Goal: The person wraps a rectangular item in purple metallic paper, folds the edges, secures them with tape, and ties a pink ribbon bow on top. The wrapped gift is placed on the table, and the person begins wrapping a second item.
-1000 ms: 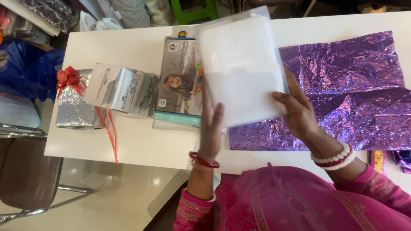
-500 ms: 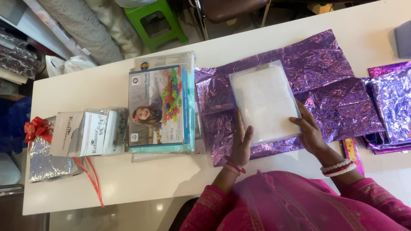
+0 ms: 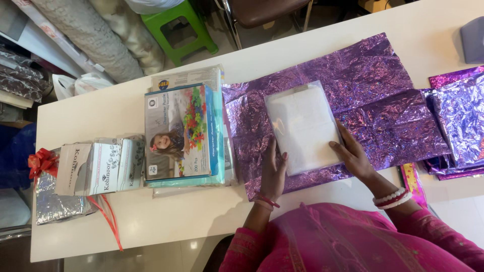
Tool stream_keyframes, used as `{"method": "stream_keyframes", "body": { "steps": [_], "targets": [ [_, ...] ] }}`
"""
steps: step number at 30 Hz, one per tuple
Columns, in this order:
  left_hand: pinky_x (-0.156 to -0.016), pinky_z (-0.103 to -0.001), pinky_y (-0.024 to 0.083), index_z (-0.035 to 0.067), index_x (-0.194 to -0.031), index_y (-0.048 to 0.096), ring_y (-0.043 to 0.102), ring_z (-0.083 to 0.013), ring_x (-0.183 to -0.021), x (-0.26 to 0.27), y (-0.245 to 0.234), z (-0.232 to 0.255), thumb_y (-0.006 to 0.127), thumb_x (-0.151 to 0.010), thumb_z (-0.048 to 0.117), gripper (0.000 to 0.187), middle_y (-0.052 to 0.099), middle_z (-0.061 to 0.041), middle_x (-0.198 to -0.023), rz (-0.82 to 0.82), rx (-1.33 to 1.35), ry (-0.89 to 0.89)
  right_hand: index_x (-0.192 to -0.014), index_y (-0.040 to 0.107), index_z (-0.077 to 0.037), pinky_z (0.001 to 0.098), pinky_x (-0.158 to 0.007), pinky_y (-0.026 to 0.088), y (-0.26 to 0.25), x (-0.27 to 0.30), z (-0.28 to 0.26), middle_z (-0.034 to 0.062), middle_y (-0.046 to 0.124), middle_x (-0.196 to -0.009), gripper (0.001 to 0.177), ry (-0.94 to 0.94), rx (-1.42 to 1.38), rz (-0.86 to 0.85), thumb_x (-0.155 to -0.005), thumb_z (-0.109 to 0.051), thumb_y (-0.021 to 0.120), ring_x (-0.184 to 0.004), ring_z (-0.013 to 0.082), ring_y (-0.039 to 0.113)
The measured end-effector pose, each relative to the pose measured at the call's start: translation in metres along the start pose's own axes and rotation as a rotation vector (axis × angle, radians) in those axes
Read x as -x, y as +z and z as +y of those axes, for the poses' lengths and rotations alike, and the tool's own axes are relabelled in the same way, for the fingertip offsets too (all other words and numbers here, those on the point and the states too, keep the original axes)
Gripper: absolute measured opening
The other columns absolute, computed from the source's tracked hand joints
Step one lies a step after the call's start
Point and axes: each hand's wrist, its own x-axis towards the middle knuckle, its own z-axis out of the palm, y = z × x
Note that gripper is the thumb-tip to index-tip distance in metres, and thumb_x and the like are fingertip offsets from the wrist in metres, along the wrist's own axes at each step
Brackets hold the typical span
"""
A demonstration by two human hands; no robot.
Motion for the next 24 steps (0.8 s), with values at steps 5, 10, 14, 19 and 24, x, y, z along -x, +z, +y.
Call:
{"method": "stream_keyframes", "body": {
  "steps": [5,10,14,19,24],
  "targets": [
    [-0.117,-0.046,0.042,0.011,-0.145,0.053,0.053,-0.0329,-0.139,0.034,-0.022,-0.017,0.069,-0.101,0.039,0.054,0.054,-0.017,-0.144,0.434,-0.242,0.088,-0.158,0.029,0.000,0.0538,-0.120,0.033,0.010,0.020,-0.040,0.0263,0.034,-0.161,0.079,-0.409,0.555,0.200,-0.096,-0.035,0.064,-0.151,0.0424,0.034],
    [-0.116,-0.057,0.031,0.001,-0.149,0.040,0.032,-0.0475,-0.147,0.090,-0.024,0.000,0.069,-0.090,0.023,0.069,0.034,-0.029,-0.158,0.381,-0.329,-0.036,-0.152,0.033,-0.013,0.0704,-0.116,0.008,0.032,0.018,-0.074,0.0185,0.026,-0.160,0.096,-0.672,0.949,-0.063,-0.077,-0.064,0.064,-0.150,0.0386,0.016],
    [-0.119,-0.057,0.028,0.002,-0.151,0.040,0.031,-0.0468,-0.150,0.084,-0.027,0.009,0.063,-0.094,0.022,0.065,0.037,-0.028,-0.159,0.393,-0.331,-0.015,-0.152,0.032,-0.022,0.0773,-0.115,0.000,0.050,0.010,-0.084,0.0132,0.020,-0.164,0.097,-0.702,1.040,-0.211,-0.074,-0.073,0.058,-0.153,0.0358,0.010],
    [-0.115,-0.055,0.024,0.007,-0.142,0.050,0.032,-0.0432,-0.146,0.087,-0.031,0.020,0.067,-0.087,0.024,0.060,0.039,-0.026,-0.156,0.254,-0.783,-0.008,-0.159,0.031,-0.026,0.0755,-0.114,0.002,0.055,0.004,-0.086,0.0069,0.021,-0.168,0.097,-0.635,1.121,-0.308,-0.076,-0.068,0.059,-0.155,0.0317,0.011],
    [-0.117,-0.052,0.026,0.007,-0.136,0.057,0.033,-0.0386,-0.147,0.082,-0.038,0.023,0.067,-0.090,0.027,0.051,0.041,-0.022,-0.155,0.202,-0.869,-0.003,-0.158,0.031,-0.028,0.0725,-0.116,0.003,0.053,-0.002,-0.090,0.0036,0.022,-0.169,0.099,-0.580,1.167,-0.355,-0.074,-0.071,0.060,-0.154,0.0283,0.013]
  ]
}}
